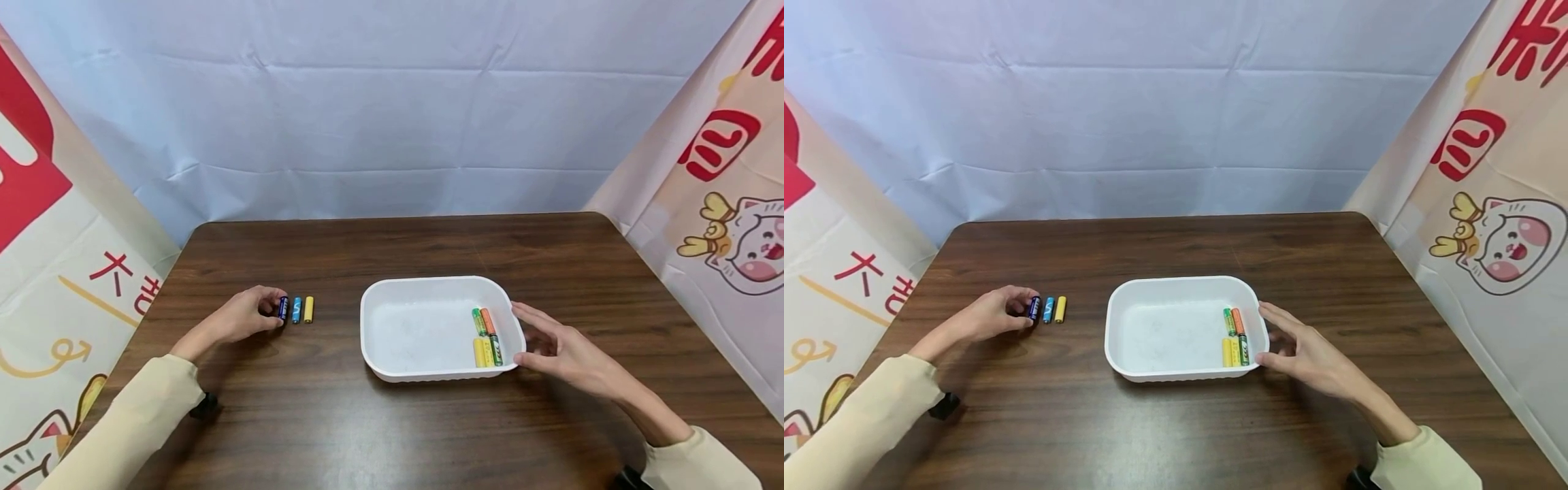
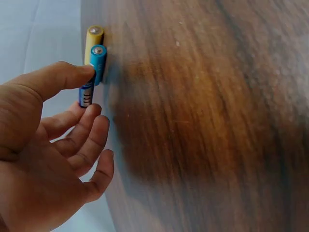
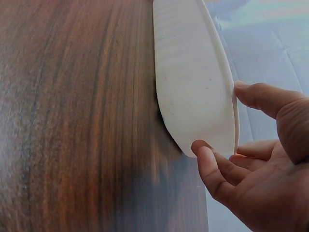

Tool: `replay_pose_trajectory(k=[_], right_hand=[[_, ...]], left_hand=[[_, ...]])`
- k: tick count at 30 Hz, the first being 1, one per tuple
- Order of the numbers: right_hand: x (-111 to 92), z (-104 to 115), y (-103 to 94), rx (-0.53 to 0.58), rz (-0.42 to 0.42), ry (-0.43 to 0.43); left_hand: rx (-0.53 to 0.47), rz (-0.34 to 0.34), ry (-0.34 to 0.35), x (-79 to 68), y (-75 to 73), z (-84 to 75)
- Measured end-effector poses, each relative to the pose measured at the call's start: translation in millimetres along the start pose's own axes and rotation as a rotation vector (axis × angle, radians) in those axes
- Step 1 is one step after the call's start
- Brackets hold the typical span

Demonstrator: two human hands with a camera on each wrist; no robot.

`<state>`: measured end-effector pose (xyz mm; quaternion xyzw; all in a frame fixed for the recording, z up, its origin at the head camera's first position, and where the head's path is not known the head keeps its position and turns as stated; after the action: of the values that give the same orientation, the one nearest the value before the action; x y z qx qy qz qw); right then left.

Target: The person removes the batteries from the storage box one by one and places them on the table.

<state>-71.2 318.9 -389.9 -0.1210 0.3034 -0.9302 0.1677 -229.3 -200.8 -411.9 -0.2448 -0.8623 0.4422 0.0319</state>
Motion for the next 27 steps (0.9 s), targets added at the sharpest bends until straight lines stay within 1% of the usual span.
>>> replay_pose_trajectory(k=[11,20,27], right_hand=[[0.1,-0.9,1.2,0.009,0.002,0.011],[0.1,-0.5,1.1,0.003,-0.004,0.004],[-0.8,-0.2,0.5,0.016,-0.007,0.003]], left_hand=[[0.071,-0.001,0.0,4.0,6.8,0.5],[0.069,-0.015,0.011,2.7,7.6,0.0],[0.067,-0.018,0.018,0.0,4.6,-2.5]])
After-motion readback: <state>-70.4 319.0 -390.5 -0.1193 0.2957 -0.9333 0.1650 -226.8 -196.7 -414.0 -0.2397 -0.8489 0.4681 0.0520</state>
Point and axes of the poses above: each hand's wrist, its own x-axis towards the middle knuckle, its own y-axis out of the palm, z = x × y, the point moved 2 cm from there along x, towards the middle knuckle, and after that the axes turned 4 degrees about -y, right-handed, at the moved point
